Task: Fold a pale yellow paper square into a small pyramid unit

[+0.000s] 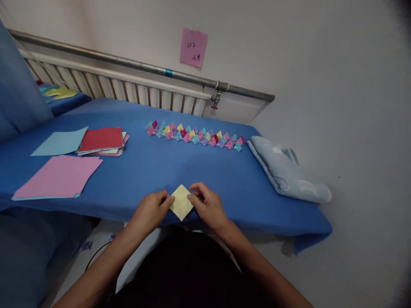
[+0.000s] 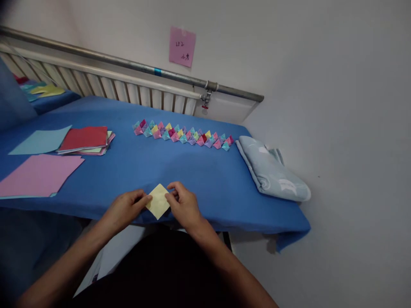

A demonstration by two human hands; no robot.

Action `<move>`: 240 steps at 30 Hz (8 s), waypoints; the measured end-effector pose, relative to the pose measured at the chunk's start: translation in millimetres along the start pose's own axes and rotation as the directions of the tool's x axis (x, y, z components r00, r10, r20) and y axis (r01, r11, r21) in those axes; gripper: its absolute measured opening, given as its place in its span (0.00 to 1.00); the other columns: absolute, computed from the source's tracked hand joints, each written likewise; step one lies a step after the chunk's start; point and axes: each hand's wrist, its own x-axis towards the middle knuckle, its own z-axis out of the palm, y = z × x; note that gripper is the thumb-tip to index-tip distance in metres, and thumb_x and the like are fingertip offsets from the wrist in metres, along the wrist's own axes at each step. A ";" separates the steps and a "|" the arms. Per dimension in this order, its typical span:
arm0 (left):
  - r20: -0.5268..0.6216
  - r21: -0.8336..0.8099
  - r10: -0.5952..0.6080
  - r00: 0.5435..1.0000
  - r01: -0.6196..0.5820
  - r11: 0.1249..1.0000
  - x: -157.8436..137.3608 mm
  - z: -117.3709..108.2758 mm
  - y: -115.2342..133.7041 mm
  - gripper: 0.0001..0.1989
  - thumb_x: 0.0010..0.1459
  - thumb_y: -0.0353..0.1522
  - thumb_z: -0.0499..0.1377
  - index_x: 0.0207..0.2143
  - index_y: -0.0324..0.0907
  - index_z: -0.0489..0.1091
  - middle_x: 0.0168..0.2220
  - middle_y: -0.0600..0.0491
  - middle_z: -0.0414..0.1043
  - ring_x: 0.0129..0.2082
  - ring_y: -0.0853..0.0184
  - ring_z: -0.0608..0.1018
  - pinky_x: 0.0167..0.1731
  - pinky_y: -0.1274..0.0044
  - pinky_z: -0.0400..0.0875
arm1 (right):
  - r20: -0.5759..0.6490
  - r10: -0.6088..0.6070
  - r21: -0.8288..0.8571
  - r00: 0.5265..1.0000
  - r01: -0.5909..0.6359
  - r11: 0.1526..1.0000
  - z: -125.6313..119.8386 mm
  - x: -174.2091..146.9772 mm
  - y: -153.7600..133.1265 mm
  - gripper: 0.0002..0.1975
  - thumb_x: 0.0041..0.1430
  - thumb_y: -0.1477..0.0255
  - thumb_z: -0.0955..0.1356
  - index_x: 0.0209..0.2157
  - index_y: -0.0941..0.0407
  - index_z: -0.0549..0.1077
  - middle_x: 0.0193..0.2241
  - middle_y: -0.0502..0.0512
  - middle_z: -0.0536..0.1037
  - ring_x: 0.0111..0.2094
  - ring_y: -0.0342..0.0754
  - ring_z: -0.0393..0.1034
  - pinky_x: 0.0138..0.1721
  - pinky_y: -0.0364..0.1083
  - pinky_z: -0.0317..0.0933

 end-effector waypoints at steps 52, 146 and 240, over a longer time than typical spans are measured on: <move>-0.013 0.320 0.743 0.670 -0.701 0.638 23.5 4.0 -30.0 0.12 0.65 0.36 0.49 0.38 0.43 0.71 0.39 0.53 0.77 0.38 0.66 0.75 0.43 0.69 0.58 | 0.206 -0.373 -0.349 0.905 0.424 0.836 -17.4 -7.8 24.8 0.08 0.61 0.74 0.63 0.37 0.53 0.73 0.39 0.52 0.78 0.38 0.47 0.68 0.42 0.48 0.54; -0.049 0.506 0.713 0.700 -0.598 0.622 6.5 26.6 -18.4 0.17 0.60 0.21 0.49 0.46 0.42 0.70 0.44 0.47 0.74 0.42 0.61 0.73 0.44 0.65 0.61 | -0.091 -0.140 -0.568 0.986 0.064 0.821 -8.0 5.7 29.1 0.09 0.56 0.69 0.68 0.24 0.54 0.67 0.35 0.53 0.75 0.39 0.50 0.64 0.39 0.48 0.51; 0.011 0.157 0.452 0.892 -0.448 0.880 28.6 0.0 -18.0 0.07 0.58 0.30 0.53 0.32 0.43 0.72 0.29 0.56 0.77 0.32 0.67 0.76 0.39 0.74 0.62 | 0.044 -0.158 -0.414 0.986 0.162 0.896 6.5 0.1 15.7 0.04 0.54 0.76 0.69 0.31 0.52 0.75 0.40 0.49 0.76 0.43 0.47 0.66 0.45 0.49 0.50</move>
